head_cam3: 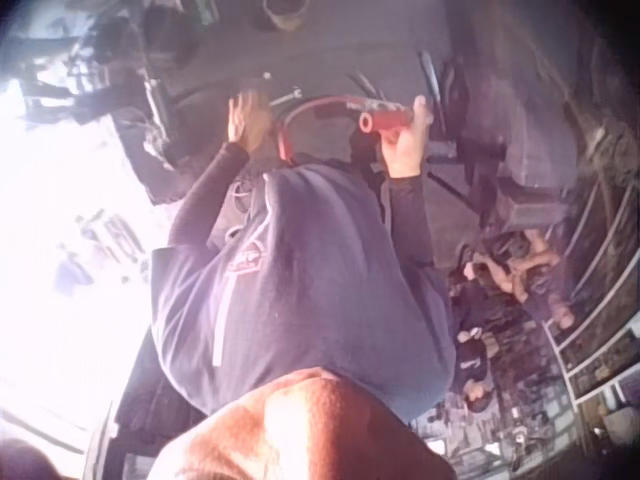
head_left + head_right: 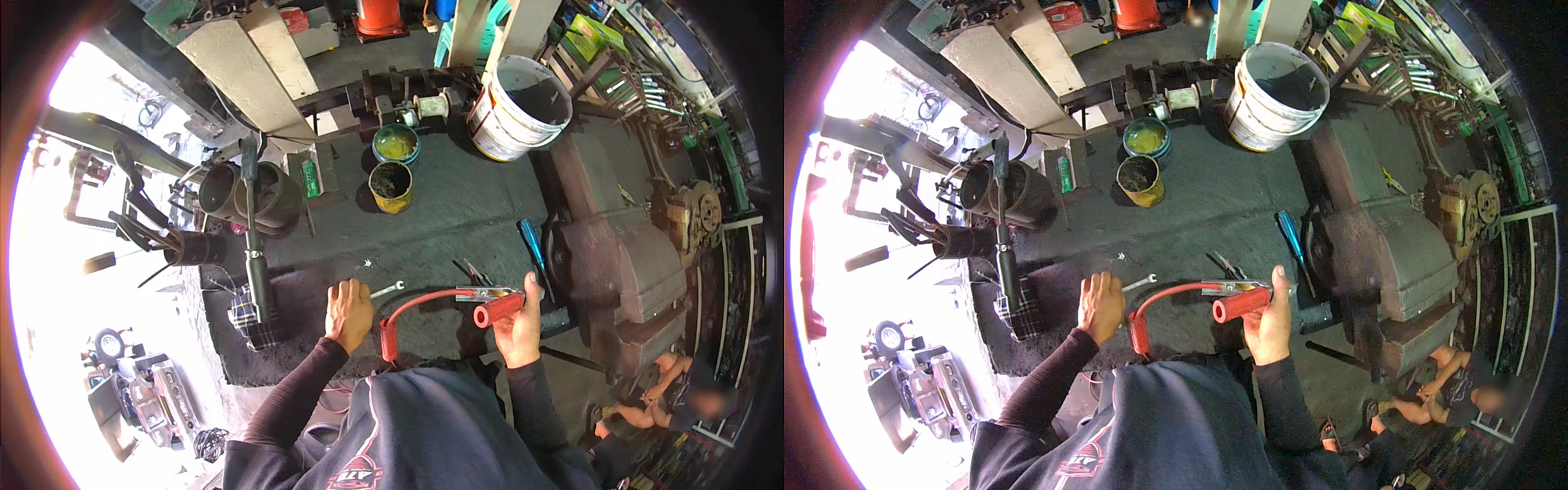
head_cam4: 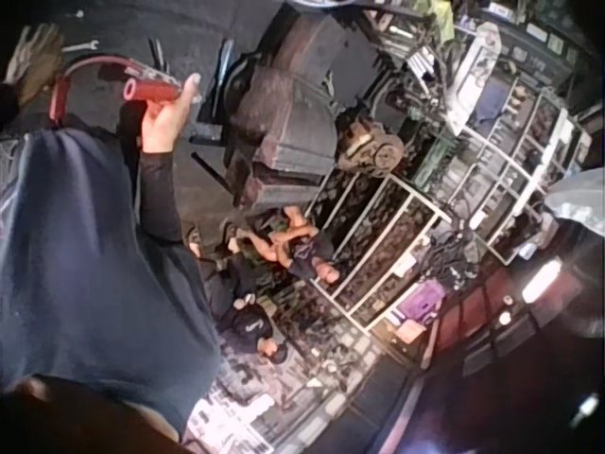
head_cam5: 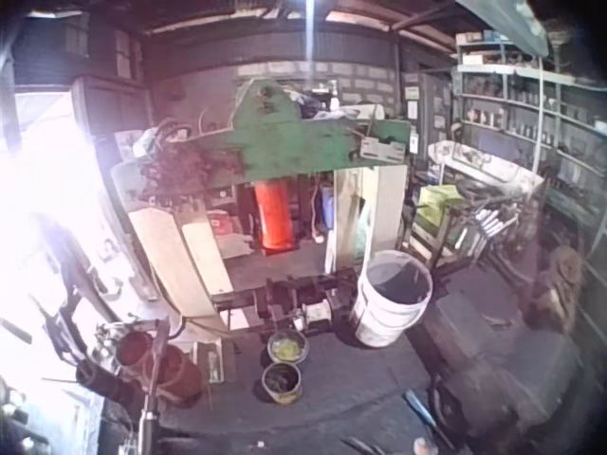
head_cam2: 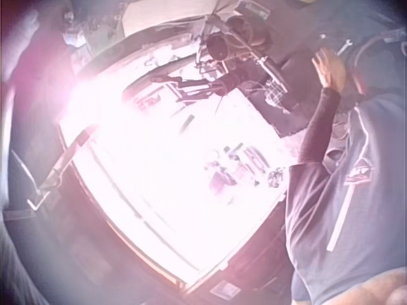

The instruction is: The person strips the insulation from a red electrical cable using pliers and a knife, then twists the exposed wires. The person works at a cluttered workbench in a workshop.

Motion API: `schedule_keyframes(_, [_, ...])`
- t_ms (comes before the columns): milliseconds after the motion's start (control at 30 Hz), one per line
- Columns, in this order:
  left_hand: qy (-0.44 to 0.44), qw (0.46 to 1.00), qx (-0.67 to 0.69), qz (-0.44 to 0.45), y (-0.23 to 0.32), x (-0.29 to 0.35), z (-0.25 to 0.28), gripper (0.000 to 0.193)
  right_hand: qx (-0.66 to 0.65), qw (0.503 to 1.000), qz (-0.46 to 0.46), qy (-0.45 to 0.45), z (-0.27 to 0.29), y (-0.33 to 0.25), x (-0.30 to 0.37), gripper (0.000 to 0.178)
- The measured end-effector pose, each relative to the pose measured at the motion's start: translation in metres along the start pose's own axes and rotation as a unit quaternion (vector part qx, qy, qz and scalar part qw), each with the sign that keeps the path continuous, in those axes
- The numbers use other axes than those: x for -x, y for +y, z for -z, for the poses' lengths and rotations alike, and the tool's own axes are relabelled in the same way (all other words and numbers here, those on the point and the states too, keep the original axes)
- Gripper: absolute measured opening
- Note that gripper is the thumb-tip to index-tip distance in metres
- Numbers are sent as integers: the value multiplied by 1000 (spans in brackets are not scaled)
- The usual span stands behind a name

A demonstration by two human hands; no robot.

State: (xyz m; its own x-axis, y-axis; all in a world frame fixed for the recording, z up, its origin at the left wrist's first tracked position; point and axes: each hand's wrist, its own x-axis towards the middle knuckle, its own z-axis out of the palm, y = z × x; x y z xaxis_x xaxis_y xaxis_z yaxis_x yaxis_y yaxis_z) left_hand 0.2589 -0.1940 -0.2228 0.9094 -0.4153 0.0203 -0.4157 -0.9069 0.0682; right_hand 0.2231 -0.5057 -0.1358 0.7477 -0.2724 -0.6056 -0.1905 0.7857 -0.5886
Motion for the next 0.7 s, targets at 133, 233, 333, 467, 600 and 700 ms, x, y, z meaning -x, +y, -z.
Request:
schedule_keyframes(133, [1,1000,7,-4,-5,4,8,14,9,1000,11,-3,3,2,1,44])
schedule_keyframes(233, [7,998,53,24,-6,17,14,25,21,1000,22,0,11,5,0,48])
schedule_keyframes(333, [-43,994,87,58,-7,28,15,33,35,999,24,7,11,6,2,52])
schedule_keyframes(467, [-63,988,122,73,-10,31,6,26,59,998,23,18,11,3,3,57])
schedule_keyframes(600, [-82,986,122,85,-10,22,14,26,58,997,22,41,8,1,0,55])
schedule_keyframes(700, [-158,958,204,125,-10,18,19,27,53,998,6,45,10,0,-5,54])
